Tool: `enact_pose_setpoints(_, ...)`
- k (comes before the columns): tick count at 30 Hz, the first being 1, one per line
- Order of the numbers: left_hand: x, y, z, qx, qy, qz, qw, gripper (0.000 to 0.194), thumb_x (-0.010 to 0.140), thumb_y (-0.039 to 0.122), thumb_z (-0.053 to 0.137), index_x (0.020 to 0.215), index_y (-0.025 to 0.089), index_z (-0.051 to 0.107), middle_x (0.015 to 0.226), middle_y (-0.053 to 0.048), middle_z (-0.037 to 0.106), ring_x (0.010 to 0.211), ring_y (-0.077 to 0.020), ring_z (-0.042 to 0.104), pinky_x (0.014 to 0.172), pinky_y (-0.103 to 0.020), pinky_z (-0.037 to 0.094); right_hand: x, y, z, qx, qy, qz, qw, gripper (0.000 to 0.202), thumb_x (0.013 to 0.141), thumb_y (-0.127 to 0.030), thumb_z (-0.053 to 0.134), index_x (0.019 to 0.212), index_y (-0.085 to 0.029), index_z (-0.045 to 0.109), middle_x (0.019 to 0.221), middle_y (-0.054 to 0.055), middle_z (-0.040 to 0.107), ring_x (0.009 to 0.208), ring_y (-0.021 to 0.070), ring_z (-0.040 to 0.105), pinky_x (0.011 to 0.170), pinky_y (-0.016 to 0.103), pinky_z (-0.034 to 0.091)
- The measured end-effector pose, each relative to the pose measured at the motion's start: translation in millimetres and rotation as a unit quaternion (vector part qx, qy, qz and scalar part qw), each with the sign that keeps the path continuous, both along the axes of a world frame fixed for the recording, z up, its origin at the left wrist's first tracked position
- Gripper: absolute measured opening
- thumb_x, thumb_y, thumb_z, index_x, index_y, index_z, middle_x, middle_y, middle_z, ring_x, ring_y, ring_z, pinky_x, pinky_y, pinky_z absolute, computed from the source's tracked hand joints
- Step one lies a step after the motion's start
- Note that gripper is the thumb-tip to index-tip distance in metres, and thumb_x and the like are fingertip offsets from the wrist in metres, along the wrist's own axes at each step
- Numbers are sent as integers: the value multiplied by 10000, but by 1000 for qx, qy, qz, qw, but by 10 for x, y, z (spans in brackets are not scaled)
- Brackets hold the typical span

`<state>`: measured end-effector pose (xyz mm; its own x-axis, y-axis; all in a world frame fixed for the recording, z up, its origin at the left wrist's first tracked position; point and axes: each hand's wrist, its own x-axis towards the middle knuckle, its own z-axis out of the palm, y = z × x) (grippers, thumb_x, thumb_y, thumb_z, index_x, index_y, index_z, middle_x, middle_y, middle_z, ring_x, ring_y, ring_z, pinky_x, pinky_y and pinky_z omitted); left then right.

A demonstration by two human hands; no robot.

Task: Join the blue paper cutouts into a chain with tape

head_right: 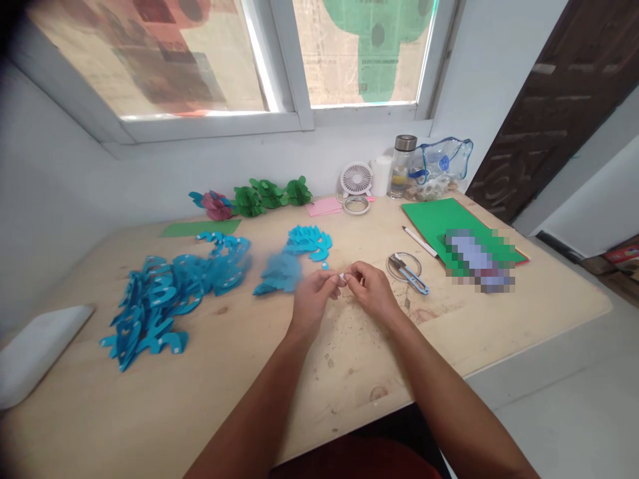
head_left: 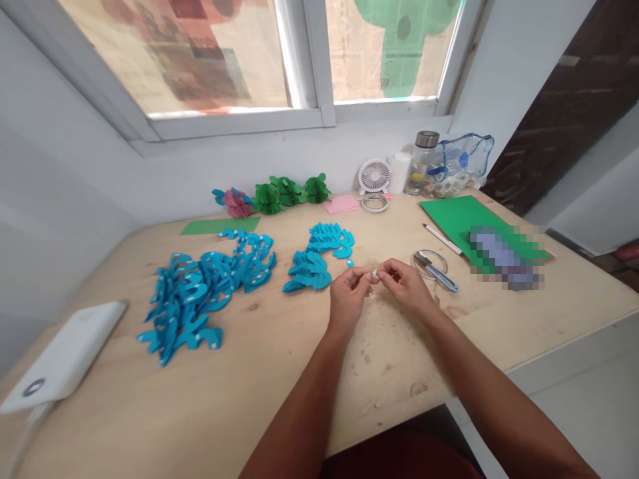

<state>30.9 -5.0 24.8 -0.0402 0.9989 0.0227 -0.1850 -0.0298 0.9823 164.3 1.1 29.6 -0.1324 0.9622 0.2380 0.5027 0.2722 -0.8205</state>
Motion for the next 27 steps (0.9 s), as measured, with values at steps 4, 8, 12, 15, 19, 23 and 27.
enact_pose_setpoints(4, -3, -6, 7, 0, 9, 3, 1000, 75, 673, 198, 596, 651, 146, 646, 580, 5, 614, 474, -72, 478, 493, -200, 388, -6, -5, 2, 3, -3, -2, 1000, 117, 774, -242, 490, 718, -171, 564, 610, -20, 544, 544, 98, 453, 504, 211, 337)
enact_pose_setpoints(8, -4, -3, -6, 7, 30, 6, 999, 83, 687, 192, 581, 664, 146, 645, 581, 7, 613, 480, -73, 481, 494, -197, 391, -13, -11, 7, -1, 0, -4, 1000, 120, 771, -246, 494, 710, -170, 563, 609, -22, 539, 542, 97, 451, 501, 211, 331)
enact_pose_setpoints(12, -2, 3, -22, 7, 36, 5, 999, 72, 679, 191, 590, 667, 143, 642, 574, 10, 608, 478, -72, 481, 490, -195, 394, -16, -14, 8, -7, 5, -2, 1000, 120, 772, -247, 498, 708, -171, 565, 611, -25, 537, 548, 98, 456, 515, 214, 338)
enact_pose_setpoints(15, 6, 8, -22, -3, 18, 7, 1000, 67, 669, 191, 591, 652, 140, 631, 583, 5, 614, 477, -72, 480, 481, -193, 392, -13, -9, -6, -9, 8, 0, 1000, 119, 773, -248, 499, 714, -172, 568, 619, -24, 544, 547, 97, 459, 518, 215, 345)
enact_pose_setpoints(19, 13, 10, -17, -10, 6, 5, 1000, 67, 660, 193, 590, 638, 139, 624, 594, -2, 622, 478, -74, 483, 475, -195, 388, -9, -1, -26, -6, 4, -1, 1000, 117, 771, -250, 500, 719, -171, 570, 617, -22, 553, 545, 98, 461, 511, 212, 345)
enact_pose_setpoints(23, 10, 5, -23, -1, 17, 11, 1000, 66, 659, 188, 588, 632, 143, 629, 582, 0, 617, 473, -74, 480, 484, -198, 387, -20, -12, -16, 10, -17, -7, 1000, 115, 771, -247, 497, 711, -175, 565, 611, -23, 549, 536, 98, 450, 507, 213, 332)
enact_pose_setpoints(27, 12, -1, -22, 9, 30, 29, 999, 56, 644, 164, 590, 607, 149, 630, 550, 13, 599, 465, -76, 480, 492, -198, 385, -49, -40, 3, 40, -61, -24, 997, 110, 773, -239, 491, 706, -184, 559, 605, -17, 545, 533, 106, 441, 510, 223, 319)
